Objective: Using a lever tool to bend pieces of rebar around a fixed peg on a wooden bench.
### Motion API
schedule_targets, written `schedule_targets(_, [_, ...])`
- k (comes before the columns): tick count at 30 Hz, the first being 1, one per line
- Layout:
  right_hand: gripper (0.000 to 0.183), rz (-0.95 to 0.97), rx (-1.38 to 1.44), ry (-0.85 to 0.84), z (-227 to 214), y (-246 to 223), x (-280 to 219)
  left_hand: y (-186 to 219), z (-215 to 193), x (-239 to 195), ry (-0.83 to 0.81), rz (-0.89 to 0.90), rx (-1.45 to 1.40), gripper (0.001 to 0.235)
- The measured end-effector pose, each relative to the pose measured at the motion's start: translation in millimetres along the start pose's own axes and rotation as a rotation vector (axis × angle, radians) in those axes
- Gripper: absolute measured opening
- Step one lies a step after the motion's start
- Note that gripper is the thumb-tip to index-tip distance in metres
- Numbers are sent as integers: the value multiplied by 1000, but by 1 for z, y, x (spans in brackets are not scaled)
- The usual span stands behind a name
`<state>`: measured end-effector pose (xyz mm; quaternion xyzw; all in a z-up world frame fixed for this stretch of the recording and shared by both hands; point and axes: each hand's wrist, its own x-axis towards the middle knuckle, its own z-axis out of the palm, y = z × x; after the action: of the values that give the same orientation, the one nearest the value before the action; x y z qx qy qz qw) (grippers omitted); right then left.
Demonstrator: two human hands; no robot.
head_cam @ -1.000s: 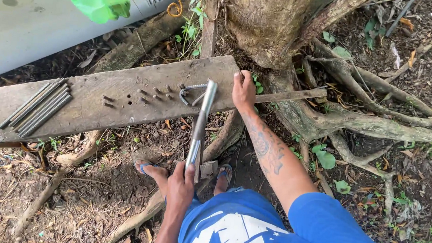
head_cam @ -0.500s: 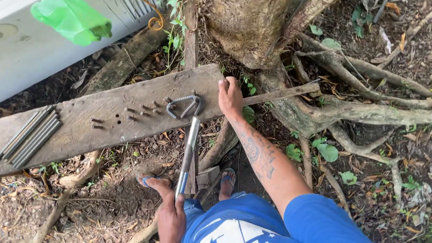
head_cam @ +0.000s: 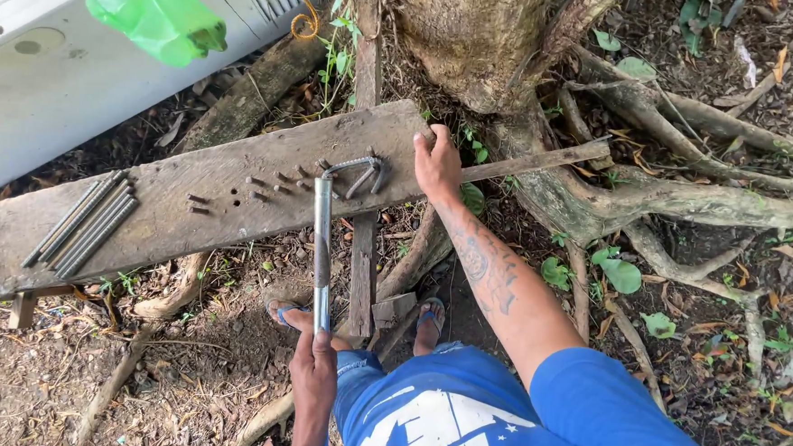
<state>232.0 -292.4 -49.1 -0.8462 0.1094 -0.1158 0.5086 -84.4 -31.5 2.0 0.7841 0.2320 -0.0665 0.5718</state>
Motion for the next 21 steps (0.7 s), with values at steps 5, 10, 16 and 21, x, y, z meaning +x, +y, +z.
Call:
schedule_targets(5, [39,86,-7,-24,-3,-10,-2,-35,-10,-6,6,-104,114,42])
schedule_targets(10, [38,17,-16,16,0,6,-1,-40,1,-3,-17,-126,53,38])
schedule_targets(16, [25,-198,60,-2,-5,9,2,-67,16,2,9,73,-206,33])
schedule_targets(21, [36,-375,196,-100,40,134,92,18,-5,-4,163,22,-10,33])
